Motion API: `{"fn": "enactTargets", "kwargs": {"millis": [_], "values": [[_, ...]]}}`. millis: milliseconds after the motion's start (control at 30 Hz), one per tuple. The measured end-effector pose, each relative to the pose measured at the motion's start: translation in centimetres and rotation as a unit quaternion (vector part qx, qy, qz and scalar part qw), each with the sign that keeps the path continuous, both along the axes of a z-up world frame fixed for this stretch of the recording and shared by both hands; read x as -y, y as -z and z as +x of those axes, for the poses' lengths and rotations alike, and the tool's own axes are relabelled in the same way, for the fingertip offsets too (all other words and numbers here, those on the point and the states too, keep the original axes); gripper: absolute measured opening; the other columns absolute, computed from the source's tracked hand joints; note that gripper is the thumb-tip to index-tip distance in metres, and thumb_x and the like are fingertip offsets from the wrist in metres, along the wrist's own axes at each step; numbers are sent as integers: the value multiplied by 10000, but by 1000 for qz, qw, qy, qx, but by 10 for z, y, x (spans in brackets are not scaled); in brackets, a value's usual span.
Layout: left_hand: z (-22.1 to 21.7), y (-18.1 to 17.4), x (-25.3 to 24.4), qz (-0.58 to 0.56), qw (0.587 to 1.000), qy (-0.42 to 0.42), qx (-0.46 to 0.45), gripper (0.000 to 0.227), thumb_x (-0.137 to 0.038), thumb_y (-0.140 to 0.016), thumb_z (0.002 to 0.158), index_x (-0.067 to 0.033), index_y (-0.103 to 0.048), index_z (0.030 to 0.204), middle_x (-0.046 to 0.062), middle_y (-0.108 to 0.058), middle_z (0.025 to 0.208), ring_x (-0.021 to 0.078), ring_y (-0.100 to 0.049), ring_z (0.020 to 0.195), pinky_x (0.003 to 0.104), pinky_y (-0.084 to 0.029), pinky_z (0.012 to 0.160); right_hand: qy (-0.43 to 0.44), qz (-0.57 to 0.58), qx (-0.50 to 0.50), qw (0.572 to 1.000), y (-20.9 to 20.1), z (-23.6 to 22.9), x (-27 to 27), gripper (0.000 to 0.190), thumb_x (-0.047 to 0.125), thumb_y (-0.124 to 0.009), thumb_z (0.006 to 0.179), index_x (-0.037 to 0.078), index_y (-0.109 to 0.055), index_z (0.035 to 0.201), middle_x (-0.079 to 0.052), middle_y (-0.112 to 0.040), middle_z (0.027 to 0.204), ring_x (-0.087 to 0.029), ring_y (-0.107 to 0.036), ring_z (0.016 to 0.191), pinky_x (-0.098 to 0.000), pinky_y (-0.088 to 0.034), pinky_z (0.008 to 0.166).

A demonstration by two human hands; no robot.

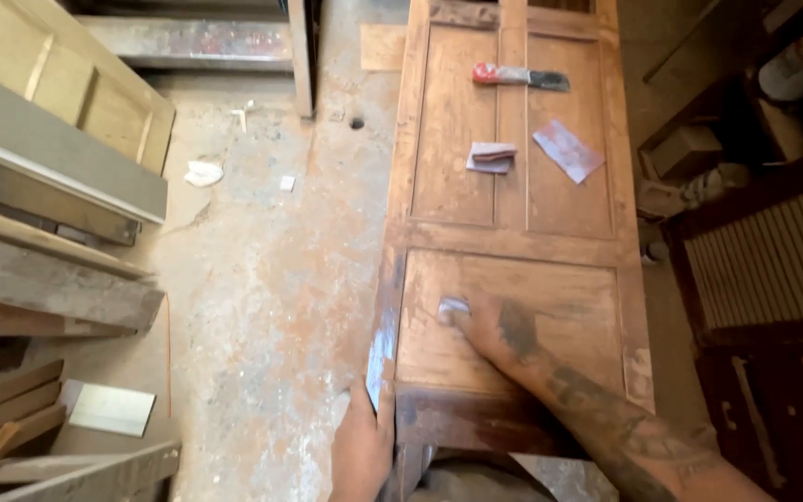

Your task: Sanding a wooden cabinet door and using a putty knife to scrape the edges and grooves

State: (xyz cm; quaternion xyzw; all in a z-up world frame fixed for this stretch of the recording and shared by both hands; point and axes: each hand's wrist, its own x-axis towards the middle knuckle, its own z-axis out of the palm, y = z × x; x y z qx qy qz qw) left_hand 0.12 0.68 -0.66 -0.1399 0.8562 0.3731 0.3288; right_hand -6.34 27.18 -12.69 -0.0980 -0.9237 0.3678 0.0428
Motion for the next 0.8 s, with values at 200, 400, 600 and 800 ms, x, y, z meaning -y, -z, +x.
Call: {"fn": "enactTargets", "kwargs": {"millis": [200,400,600,800], "values": [[1,-7,3,21,1000,-15,15,581,-540,-344,985,-360,-340,1537,80,-716,1308,402,-674,1143,480,-512,921,-39,197,363,910,-60,52,-6,607,816,-527,853,241,-530,1048,-57,-746,990,-314,-730,889,-444,-552,759],[3,5,0,-4,1000,7,-8,497,-576,-347,1002,-234,-442,1350,187,-672,1293,495,-622,1142,581,-475,922,-10,152,254,955,-109,2,25,416,566,-594,833,370,-696,1185,-12,-769,1104,-260,-723,987,-391,-537,826],[-7,-11,0,17,999,-12,37,515,-603,-324,989,-295,-473,1373,115,-738,1226,408,-679,1079,470,-502,869,-73,22,44,996,87,77,-59,378,372,-853,704,273,-762,1057,9,-683,942,-233,-624,863,-396,-434,810],[1,-5,2,35,999,-14,-11,558,-522,-379,977,-366,-380,1513,58,-634,1430,477,-610,1184,531,-480,950,-4,201,307,930,-118,4,23,441,603,-554,864,252,-713,1079,-88,-768,1074,-359,-722,1002,-472,-541,842]]}}
